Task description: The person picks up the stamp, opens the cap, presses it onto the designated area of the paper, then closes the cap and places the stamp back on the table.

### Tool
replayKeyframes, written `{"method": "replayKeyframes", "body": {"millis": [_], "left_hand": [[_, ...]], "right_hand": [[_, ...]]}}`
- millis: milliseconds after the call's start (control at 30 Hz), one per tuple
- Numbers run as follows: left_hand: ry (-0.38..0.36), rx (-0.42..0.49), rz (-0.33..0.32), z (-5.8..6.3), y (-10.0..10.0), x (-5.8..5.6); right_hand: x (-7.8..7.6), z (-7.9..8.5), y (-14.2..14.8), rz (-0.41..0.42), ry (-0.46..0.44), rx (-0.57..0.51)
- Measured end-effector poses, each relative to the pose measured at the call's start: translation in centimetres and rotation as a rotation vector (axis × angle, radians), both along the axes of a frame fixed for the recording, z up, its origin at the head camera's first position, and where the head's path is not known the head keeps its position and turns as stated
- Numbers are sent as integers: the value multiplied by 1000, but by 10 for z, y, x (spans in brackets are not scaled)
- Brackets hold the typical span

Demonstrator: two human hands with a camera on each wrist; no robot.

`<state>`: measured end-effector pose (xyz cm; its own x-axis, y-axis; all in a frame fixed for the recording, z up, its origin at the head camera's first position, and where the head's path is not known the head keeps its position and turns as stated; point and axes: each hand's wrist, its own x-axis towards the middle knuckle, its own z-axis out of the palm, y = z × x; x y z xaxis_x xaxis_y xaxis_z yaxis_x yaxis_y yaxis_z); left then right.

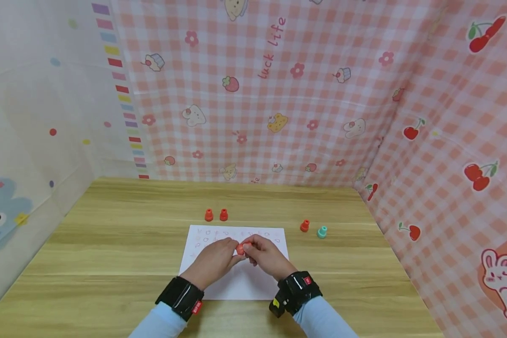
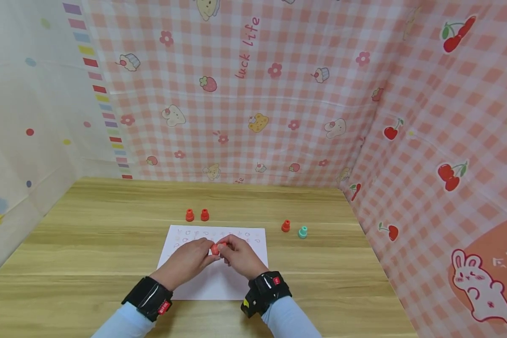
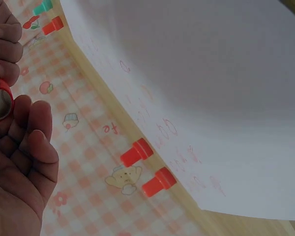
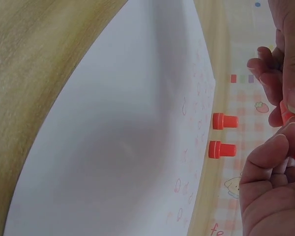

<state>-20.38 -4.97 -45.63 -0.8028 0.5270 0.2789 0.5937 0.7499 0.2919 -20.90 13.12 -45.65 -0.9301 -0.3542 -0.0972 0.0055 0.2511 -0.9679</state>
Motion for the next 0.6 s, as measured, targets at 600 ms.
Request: {"method": "replayKeyframes", "body": {"millis": [600], "left_hand": [[-3,-71,123,0,-5,3]], "right_hand": [[-8,0,29,-71,27,169]]}}
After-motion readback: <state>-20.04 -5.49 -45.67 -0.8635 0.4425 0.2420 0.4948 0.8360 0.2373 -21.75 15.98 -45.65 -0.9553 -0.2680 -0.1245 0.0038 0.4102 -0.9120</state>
